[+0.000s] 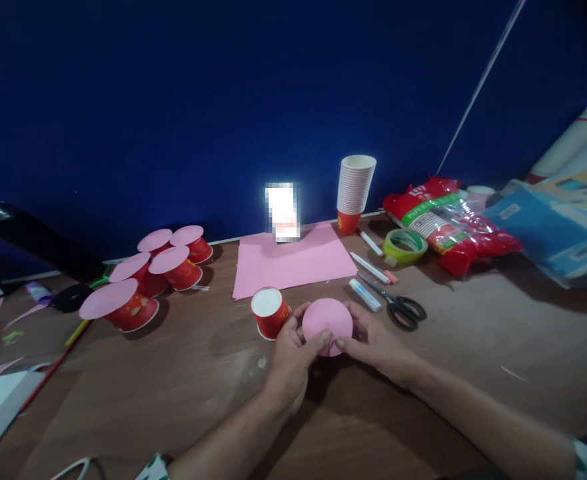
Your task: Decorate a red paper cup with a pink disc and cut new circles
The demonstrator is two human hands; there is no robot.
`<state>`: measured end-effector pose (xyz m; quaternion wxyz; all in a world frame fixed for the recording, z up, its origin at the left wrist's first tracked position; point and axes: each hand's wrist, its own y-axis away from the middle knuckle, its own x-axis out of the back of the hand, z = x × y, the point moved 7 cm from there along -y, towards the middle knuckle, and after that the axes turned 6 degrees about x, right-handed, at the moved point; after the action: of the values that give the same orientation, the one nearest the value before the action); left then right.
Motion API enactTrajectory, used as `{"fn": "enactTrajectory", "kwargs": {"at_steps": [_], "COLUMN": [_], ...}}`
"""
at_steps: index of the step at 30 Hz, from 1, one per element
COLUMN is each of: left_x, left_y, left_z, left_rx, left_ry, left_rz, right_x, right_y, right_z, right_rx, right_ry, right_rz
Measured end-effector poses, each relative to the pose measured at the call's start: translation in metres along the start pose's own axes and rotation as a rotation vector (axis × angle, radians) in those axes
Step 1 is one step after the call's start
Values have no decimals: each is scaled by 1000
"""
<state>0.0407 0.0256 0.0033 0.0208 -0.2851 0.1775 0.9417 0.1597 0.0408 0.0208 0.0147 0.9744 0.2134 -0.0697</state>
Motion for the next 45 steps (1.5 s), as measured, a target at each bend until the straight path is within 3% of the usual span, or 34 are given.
{"fn": "enactTrajectory", "kwargs": {"at_steps": [9, 15, 20, 26, 31, 38, 45], "left_x": [-1, -1, -1, 4, 5, 1, 0], "left_y": [2, 2, 3, 4, 2, 4, 4], "left_z": [0, 0, 0, -1, 0, -1, -5], "left_rx": [-9, 4, -6, 5, 13, 50, 64], "left_ry": [-104, -94, -76, -43, 31, 4, -136], "left_rz": [-13, -16, -29, 24, 23, -35, -63], "right_x": [6, -6, -1, 0, 2, 28, 20], "right_y": [0, -1, -2, 7, 6, 1, 3], "right_z": [1, -1, 0, -2, -3, 6, 1], "right_rx": [-4, 72, 80, -56, -78, -91, -51], "right_ry": [-93, -116, -118, -11, -153, -136, -89], "right_rz": [57, -71, -110, -311, -236, 56, -70]}}
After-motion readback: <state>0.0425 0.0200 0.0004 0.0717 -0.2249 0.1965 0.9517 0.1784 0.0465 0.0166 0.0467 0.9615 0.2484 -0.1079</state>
